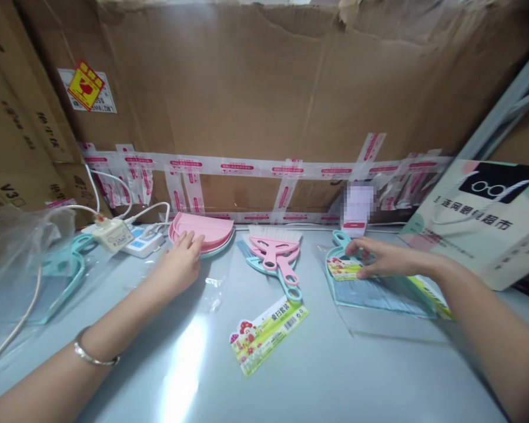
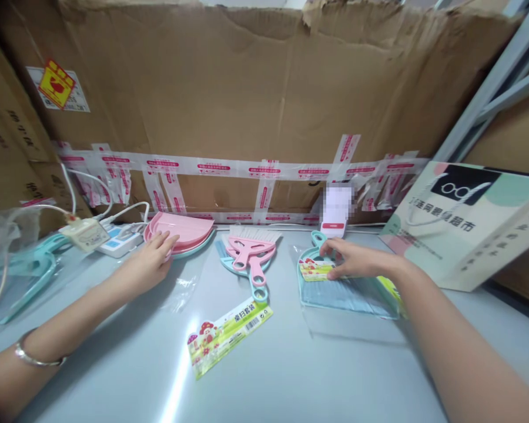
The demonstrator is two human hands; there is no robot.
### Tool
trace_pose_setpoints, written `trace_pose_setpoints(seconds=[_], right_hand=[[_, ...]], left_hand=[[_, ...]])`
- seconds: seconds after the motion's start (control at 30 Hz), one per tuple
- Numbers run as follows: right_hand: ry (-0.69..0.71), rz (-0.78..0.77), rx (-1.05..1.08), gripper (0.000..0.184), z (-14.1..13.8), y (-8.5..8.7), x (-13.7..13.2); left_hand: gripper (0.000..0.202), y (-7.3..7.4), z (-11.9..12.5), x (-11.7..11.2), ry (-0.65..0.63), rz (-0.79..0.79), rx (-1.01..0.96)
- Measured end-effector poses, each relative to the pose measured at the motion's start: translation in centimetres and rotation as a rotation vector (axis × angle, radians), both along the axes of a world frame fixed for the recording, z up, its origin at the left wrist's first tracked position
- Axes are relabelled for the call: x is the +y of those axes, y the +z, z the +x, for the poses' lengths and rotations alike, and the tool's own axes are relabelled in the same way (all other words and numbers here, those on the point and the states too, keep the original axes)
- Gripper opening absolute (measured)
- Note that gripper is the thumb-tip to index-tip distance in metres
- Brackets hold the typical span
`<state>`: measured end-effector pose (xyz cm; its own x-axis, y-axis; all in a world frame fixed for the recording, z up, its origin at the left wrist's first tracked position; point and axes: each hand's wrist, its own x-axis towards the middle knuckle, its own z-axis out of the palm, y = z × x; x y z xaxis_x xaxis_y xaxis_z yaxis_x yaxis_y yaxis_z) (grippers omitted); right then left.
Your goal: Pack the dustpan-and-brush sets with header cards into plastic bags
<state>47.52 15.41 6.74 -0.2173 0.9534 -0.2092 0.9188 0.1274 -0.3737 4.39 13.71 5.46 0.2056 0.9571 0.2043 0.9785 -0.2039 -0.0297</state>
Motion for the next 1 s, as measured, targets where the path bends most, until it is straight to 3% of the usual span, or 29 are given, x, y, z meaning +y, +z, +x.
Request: trace_pose_setpoints(seconds=[0.17,0.33,0.43,0.5,0.67,0.87,1.0], right_hand=[[0.005,0.059,0.014,0.047,0.6,-0.5,0.5],[-0.242,0.283,0.007,0.052,2.7,-1.8,1.6],[-0.355,0.217,0.030,0.059,3.6,-2.5,1.9],[-0.340,0.155,0.058,0.061,3.5,-2.4,1.6],[-0.280,0.174,0.194,0.036,1.9,-0.3,-0.1],[-0.313,0.273,0.523,0.036,1.5,1.9,-1.5],[-0.438,0.483,0.660,0.035,1.3,3.4,-1.3]], left_hand=[[0.070,0.9,0.2,-1.2,-0.016,0.008,-0.048],[0.066,1.1,0.5,-1.4,-0.157,0.099,-0.158],[0.060,1.1,0.7,-1.4,-0.205,0.133,-0.219],[0.057,1.3,0.7,-1.5,-0.234,0.152,-0.256],[0.047,1.9,0.9,-1.7,-0.296,0.240,-0.338],[0.038,2.6,0.9,-2.0,-0.341,0.304,-0.439],[0.036,3.0,0.8,-2.1,-0.358,0.320,-0.476]])
